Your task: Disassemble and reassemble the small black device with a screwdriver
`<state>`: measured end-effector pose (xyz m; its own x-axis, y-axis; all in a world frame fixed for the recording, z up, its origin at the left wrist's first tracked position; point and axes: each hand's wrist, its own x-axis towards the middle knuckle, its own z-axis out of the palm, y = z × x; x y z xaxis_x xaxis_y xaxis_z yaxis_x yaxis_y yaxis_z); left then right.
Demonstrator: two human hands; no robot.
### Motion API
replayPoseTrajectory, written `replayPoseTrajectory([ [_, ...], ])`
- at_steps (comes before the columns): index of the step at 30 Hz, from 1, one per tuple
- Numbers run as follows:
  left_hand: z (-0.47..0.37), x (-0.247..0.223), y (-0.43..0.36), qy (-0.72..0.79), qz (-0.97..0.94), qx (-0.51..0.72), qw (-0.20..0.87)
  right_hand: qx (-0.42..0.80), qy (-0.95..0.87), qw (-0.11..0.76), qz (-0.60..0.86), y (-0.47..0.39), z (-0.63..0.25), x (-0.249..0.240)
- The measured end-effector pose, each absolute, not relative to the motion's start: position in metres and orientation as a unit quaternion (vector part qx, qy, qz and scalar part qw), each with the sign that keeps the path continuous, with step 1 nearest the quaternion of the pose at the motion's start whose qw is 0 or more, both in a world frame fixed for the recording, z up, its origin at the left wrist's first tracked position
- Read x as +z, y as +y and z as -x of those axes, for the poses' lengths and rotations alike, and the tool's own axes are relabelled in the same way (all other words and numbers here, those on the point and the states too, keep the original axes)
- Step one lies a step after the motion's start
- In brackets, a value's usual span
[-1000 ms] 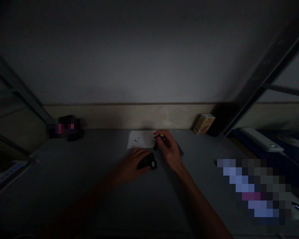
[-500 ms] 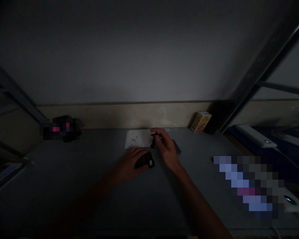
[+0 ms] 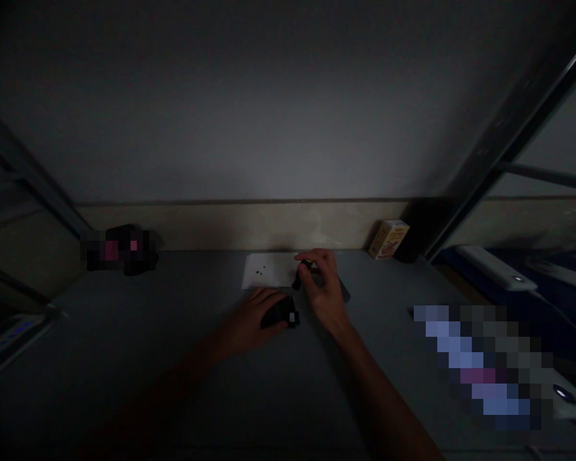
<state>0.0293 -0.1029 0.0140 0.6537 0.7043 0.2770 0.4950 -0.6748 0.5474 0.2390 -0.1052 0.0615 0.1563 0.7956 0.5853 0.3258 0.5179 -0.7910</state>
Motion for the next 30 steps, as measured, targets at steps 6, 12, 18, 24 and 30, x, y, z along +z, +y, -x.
replayPoseTrajectory([
  [6, -0.029, 0.014, -0.103, 0.344, -0.883, 0.237, 0.211, 0.241, -0.617, 0.605, 0.442, -0.103, -0.244, 0.060],
  [12, -0.029, 0.015, -0.104, 0.341, -0.882, 0.241, 0.218, 0.257, -0.637, 0.578, 0.441, -0.107, -0.240, 0.058],
  [18, -0.030, 0.013, -0.103, 0.342, -0.881, 0.244, 0.218, 0.151, -0.649, 0.594, 0.450, -0.108, -0.230, 0.060],
  [24, -0.029, 0.011, -0.102, 0.344, -0.882, 0.240, 0.215, 0.275, -0.636, 0.574, 0.437, -0.105, -0.240, 0.055],
  [30, -0.029, 0.011, -0.101, 0.340, -0.884, 0.242, 0.212, 0.161, -0.632, 0.603, 0.460, -0.104, -0.233, 0.056],
])
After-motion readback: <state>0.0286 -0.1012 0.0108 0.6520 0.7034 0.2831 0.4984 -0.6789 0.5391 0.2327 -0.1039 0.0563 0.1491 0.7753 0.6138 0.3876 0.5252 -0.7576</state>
